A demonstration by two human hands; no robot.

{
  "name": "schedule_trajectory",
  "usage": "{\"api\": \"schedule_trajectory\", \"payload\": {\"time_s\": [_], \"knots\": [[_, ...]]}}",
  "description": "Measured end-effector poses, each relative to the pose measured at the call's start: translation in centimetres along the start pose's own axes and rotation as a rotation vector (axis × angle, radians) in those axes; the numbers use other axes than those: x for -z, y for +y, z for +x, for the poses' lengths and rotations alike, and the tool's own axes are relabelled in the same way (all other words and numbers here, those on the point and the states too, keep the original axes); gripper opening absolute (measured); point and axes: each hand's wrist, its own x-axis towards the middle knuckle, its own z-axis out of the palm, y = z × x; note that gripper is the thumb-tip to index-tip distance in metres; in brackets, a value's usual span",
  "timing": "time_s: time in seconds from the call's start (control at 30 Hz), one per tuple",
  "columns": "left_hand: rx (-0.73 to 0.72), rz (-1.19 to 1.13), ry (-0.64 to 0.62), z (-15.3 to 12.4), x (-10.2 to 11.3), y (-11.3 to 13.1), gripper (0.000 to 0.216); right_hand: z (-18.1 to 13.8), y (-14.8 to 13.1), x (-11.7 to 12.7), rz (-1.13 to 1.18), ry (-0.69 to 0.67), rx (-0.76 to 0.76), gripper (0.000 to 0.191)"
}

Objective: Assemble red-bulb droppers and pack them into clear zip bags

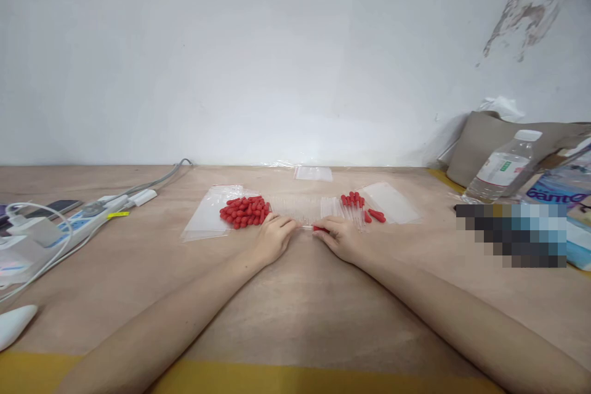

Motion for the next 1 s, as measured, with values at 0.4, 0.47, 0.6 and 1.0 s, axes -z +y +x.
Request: {"api": "schedule_trajectory", "payload": {"time_s": [0.4, 0.47, 0.6, 1.0], "knots": [[-0.137, 0.007, -0.040, -0.4, 0.0, -0.2, 0.033, -0.4, 0.1, 0.0, -0.059, 0.050, 0.121, 0.019], [-0.171, 0.048, -0.052, -0.4, 0.3, 0.0, 0.033, -0.5, 0.2, 0.0, -0.068, 0.049, 0.155, 0.018], [-0.223, 0.068, -0.041, -0.2, 0.6, 0.4, 0.032, -0.5, 0.2, 0.0, -0.089, 0.021, 0.200, 0.017], [-0.278, 0.024, 0.079, -0.3, -0.4, 0.6, 0.033, -0.4, 0.4, -0.1, -0.146, -0.024, 0.249, 0.017]]}}
